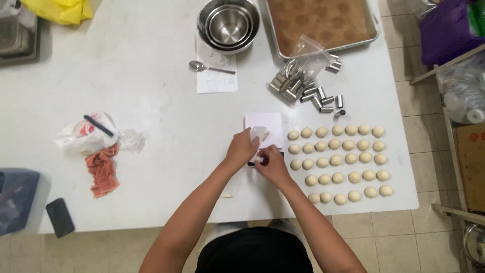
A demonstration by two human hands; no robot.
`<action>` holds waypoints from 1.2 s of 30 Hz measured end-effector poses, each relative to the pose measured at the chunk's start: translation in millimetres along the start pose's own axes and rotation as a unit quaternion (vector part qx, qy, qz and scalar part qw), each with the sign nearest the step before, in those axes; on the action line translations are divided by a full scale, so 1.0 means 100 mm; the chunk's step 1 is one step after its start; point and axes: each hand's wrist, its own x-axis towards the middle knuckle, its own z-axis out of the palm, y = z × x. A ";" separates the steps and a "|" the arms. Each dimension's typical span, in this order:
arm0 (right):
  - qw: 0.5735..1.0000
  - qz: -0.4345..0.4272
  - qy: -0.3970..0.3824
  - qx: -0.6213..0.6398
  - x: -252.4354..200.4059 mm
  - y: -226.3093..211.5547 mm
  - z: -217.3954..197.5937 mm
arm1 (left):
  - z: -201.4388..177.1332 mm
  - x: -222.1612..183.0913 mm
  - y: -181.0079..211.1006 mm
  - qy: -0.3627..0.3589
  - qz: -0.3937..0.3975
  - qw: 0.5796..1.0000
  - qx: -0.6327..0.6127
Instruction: Portion dough using a scale and roll it into small balls by hand
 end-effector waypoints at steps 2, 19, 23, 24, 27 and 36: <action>0.977 0.006 -0.191 0.095 -0.31 -0.59 0.02 | -0.27 -0.38 -0.02 0.070 -0.097 0.992 -0.051; 0.937 -0.241 -0.226 -0.110 -0.88 -0.57 0.91 | 0.19 -1.74 -1.40 0.167 -0.347 0.911 -0.146; 0.956 -0.188 -0.219 -0.052 -0.81 -0.65 0.75 | 0.19 -1.73 -1.38 0.171 -0.341 0.917 -0.120; 0.956 -0.187 -0.220 -0.052 -0.83 -0.62 0.78 | 0.21 -1.73 -1.39 0.170 -0.342 0.916 -0.121; 0.951 -0.226 -0.188 -0.096 -0.87 -0.55 0.83 | 0.20 -1.76 -1.27 0.140 -0.345 0.922 -0.109; 0.956 -0.134 -0.258 -0.021 -0.84 -0.26 0.98 | 0.56 -1.74 -0.99 0.060 -0.207 0.977 0.001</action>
